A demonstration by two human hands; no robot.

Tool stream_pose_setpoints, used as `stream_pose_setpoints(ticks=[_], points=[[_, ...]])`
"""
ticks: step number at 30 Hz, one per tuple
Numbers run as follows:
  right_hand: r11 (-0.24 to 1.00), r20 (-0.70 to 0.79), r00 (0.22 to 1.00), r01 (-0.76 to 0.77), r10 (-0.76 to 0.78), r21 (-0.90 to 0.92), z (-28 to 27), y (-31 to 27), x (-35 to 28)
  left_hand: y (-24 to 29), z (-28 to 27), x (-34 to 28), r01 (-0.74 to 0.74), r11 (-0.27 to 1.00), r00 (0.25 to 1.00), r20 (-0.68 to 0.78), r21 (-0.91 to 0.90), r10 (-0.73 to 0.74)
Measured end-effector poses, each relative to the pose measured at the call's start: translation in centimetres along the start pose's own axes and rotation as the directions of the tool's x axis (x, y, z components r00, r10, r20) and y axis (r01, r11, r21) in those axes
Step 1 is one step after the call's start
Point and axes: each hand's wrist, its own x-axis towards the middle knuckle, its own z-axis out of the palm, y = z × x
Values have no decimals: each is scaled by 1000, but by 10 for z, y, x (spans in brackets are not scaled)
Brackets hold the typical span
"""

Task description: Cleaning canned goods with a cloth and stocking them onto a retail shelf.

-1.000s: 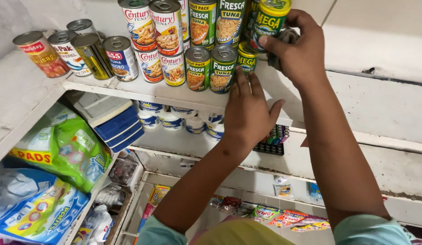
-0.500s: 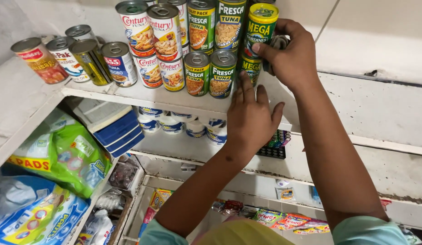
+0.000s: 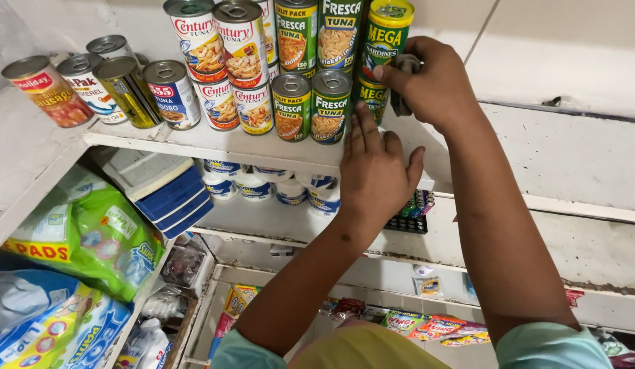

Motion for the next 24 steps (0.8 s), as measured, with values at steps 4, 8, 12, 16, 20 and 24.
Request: stream_pose_setpoints(ticks=[4, 8, 12, 16, 20, 24], points=[[1000, 27, 999, -20, 20, -22, 0, 6, 4, -2, 0, -2, -18, 1000, 1000, -20, -18, 17], [995, 95, 991, -94, 93, 10, 0, -5, 1, -2, 3, -4, -33, 999, 998, -53, -35, 31], [993, 95, 990, -94, 100, -69, 3, -5, 1, -2, 0, -2, -35, 999, 998, -51, -11, 34], [994, 83, 992, -84, 90, -71, 4, -8, 1, -2, 1, -4, -41, 999, 998, -55, -19, 40], [984, 116, 984, -123, 138, -127, 2, -8, 1, -2, 0, -3, -44, 998, 997, -62, -33, 42], [982, 139, 983, -95, 118, -164, 4, -6, 1, -3, 4, -4, -25, 998, 999, -37, -56, 23]])
